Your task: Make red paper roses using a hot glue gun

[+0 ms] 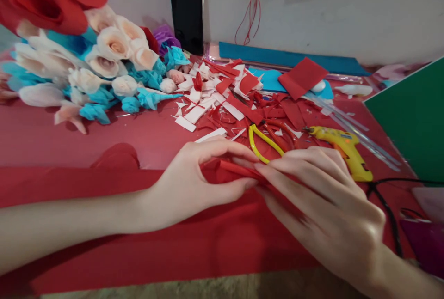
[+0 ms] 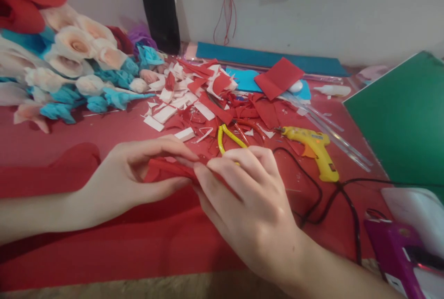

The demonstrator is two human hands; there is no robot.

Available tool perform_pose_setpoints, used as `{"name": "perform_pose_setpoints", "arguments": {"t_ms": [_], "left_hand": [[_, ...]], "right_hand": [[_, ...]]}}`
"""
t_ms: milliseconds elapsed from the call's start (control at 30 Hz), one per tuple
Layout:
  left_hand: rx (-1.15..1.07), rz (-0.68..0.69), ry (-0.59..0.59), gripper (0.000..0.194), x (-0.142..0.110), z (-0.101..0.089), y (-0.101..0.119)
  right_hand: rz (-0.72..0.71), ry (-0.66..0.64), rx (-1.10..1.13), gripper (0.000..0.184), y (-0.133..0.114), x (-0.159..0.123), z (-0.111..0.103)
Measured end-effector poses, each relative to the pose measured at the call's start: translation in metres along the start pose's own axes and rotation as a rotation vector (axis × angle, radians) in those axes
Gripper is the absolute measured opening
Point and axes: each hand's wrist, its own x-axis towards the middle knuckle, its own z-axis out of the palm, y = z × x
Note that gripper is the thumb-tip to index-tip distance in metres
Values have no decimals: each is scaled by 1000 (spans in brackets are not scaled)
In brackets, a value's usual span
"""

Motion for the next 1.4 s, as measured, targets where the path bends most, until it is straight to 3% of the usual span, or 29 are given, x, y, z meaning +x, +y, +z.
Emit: {"name": "perform_pose_setpoints", "arguments": {"t_ms": [200, 433, 667, 800, 967, 1167, 1400], "left_hand": [[21, 39, 4, 19, 0, -2, 2], [66, 86, -2, 27, -1, -4, 3], [30, 108, 6, 22, -2, -4, 4], [10, 114, 18, 17, -1, -4, 4], [61, 144, -1, 18, 0, -5, 4], [140, 150, -39, 18, -1, -6, 5], [156, 137, -58, 18, -2, -6, 6]], "right_hand": [[-85, -59, -159, 16, 1, -3, -3], [-211, 1, -311, 16, 0, 0, -7], [-233, 29, -358, 20, 2, 2, -9], [-150, 84, -223, 21, 1, 4, -13], [77, 101, 78, 19, -3, 6, -14], [374, -66, 386, 11, 0, 12, -18], [517, -218, 562, 11, 3, 17, -17]]}}
